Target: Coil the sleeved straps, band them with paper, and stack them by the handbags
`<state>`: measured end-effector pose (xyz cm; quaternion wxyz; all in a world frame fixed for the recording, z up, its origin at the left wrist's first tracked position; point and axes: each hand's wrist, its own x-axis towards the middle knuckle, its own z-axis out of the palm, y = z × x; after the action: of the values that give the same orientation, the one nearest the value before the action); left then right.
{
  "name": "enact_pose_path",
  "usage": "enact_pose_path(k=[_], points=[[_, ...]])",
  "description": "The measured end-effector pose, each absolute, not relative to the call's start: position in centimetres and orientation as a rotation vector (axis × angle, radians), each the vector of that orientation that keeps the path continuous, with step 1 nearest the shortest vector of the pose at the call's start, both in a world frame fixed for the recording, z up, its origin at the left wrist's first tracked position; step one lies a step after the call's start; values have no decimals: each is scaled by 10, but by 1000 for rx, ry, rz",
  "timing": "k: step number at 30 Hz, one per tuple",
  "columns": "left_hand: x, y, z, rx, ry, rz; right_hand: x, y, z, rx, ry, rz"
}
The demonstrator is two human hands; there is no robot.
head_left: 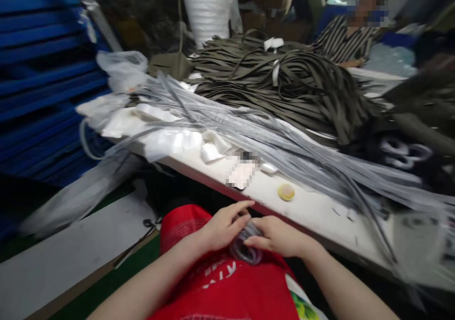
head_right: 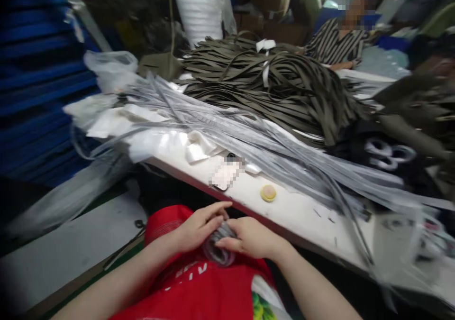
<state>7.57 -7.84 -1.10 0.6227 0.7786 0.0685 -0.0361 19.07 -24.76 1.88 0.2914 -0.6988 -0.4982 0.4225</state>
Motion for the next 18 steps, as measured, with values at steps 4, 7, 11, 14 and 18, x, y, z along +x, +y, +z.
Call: enact_pose_path(k=[4,7,11,14,18], points=[[76,-96,-12,2037,112,-166,170,-252,2,-2223,-1241,941],[80,-101,-15,2061,90,-167,170,-266,-2,-2271,-1126,881],[83,-96,-16,1946,126,-228,205,-317,2,-2367,-871,441],[83,-92,-19,1842,209,-296,245,-367,-5,-2693,-530,-41],[80,-95,-28,1791,273,-303,281,-415,-23,-2931,-317,-278]])
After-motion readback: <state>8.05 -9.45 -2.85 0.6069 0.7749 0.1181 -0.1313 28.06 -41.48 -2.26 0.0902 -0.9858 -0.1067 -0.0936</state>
